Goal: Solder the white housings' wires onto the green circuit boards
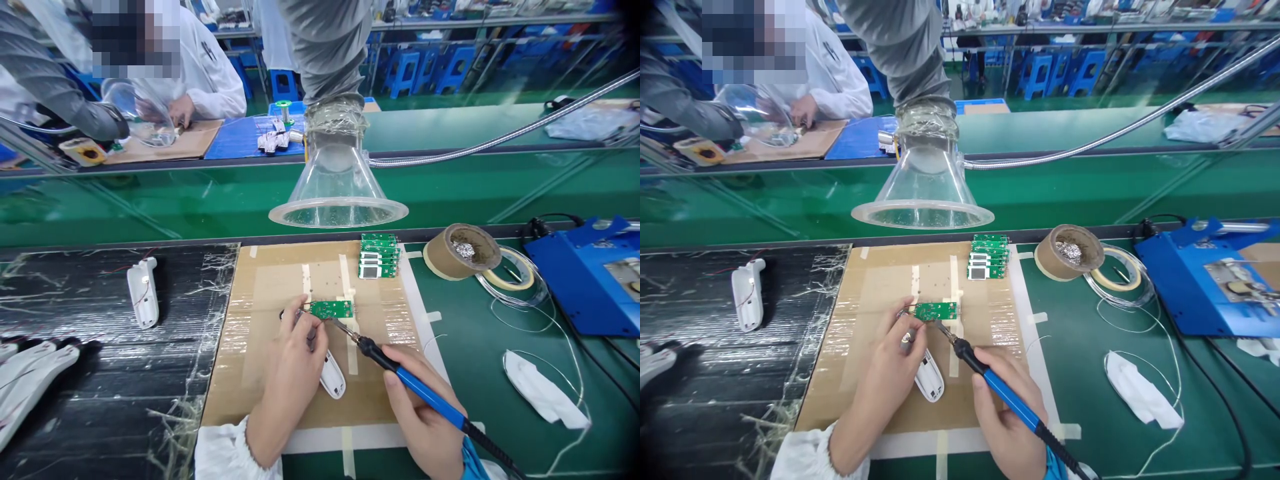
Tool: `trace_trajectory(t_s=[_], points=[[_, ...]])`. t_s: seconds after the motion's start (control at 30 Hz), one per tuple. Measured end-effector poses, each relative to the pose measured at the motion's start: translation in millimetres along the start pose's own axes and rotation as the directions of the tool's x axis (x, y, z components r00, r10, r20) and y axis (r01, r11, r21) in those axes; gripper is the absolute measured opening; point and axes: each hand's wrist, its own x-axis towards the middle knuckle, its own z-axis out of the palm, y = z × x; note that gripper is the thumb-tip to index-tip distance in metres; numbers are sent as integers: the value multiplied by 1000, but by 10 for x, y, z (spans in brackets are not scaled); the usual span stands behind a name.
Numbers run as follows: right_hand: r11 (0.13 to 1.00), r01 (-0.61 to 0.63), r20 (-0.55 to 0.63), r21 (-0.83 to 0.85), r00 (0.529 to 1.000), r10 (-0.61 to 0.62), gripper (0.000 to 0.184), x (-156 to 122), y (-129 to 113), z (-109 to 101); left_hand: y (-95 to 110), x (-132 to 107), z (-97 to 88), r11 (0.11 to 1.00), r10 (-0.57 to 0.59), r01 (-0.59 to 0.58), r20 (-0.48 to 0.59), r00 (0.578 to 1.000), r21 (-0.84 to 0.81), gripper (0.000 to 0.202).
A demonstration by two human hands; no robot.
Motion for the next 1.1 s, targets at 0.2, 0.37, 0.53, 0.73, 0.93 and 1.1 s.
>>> trace_trajectory(t_s=[0.2, 0.37, 0.53, 0.73, 0.93, 1.1], points=[[1000, 3, 1, 16, 1000, -3, 32, 4, 3, 1, -3, -3, -5, 1000, 5, -5, 7, 1000, -16, 15], [1000, -1, 0, 19, 1000, 1, 32, 9, 4, -7, 29, 6, -20, 1000, -18, 19, 25, 1000, -23, 15], [1000, -26, -9, 5, 1000, 26, 31, -9, 14, -19, 28, 10, -16, 999, -15, 16, 23, 1000, -51, 16], [1000, 17, -5, 12, 1000, -17, 32, -2, 18, -17, 9, 2, 8, 999, -9, 10, 12, 1000, -44, 17], [1000, 14, 28, 1, 1000, -14, 31, 7, -8, -27, 18, 8, 28, 1000, -14, 14, 15, 1000, 9, 15], [1000, 11, 29, 3, 1000, -11, 32, 8, -7, -28, 6, 14, 25, 1000, 6, -6, 5, 1000, 29, 15]])
